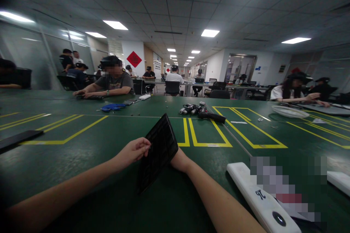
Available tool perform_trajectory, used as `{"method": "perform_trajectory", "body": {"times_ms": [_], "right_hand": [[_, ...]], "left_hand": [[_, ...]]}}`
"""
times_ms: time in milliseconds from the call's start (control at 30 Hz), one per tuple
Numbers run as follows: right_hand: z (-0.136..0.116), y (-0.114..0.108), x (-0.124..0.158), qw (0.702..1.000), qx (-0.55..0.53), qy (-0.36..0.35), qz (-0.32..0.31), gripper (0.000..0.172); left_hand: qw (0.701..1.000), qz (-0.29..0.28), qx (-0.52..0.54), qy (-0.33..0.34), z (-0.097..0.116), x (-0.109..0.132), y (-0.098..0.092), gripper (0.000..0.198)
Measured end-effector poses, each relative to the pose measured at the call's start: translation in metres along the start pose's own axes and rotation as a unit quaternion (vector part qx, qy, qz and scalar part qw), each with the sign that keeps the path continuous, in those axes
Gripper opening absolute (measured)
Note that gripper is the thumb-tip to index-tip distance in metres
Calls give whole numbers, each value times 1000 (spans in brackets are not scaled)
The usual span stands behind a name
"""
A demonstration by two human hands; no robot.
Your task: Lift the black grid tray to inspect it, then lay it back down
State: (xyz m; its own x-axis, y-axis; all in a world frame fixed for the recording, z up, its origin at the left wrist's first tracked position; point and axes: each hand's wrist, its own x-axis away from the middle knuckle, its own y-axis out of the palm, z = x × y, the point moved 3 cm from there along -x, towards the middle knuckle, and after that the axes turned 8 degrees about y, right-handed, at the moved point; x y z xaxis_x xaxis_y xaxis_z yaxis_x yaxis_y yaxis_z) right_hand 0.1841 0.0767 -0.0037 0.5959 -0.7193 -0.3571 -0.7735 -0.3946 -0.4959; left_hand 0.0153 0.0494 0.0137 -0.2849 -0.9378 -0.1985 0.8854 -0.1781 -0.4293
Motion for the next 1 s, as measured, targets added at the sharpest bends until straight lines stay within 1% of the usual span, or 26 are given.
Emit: {"method": "perform_trajectory", "body": {"times_ms": [133, 300, 367, 433, 500, 567, 600, 667, 767, 900, 1000], "right_hand": [[2, 1, -1, 1000, -1, 2, 0, 28], [0, 1, 0, 1000, -2, -1, 2, 29], [-1, 1, 0, 1000, -1, 0, -1, 28], [-2, 1, 0, 1000, 1, -1, -2, 28], [-3, 1, 0, 1000, 3, -3, -2, 28], [-5, 1, 1, 1000, 6, -2, 1, 29], [-5, 0, 1, 1000, 7, -1, 2, 29], [-5, 0, 1, 1000, 10, 1, 1, 29], [-4, 0, 2, 1000, 10, 2, -6, 28], [-2, 1, 2, 1000, 8, -2, -5, 29], [-1, 2, 1, 1000, 9, -4, -8, 28]], "left_hand": [[997, 1, -68, 40, 1, 0, 0, 19], [998, -8, -45, 48, -6, -2, 0, 19], [997, -1, -58, 52, -8, -3, 0, 19], [995, 17, -90, 49, -8, -4, 0, 23], [989, 36, -134, 42, -6, -4, -1, 28], [981, 52, -178, 49, -2, -1, -2, 31], [978, 53, -194, 58, 0, 0, -2, 31], [973, 36, -218, 72, 4, 2, -2, 28], [965, 15, -251, 72, 6, 4, 0, 27], [950, 33, -305, 63, 5, 3, 0, 35], [945, 36, -320, 61, 4, 3, 0, 31]]}}
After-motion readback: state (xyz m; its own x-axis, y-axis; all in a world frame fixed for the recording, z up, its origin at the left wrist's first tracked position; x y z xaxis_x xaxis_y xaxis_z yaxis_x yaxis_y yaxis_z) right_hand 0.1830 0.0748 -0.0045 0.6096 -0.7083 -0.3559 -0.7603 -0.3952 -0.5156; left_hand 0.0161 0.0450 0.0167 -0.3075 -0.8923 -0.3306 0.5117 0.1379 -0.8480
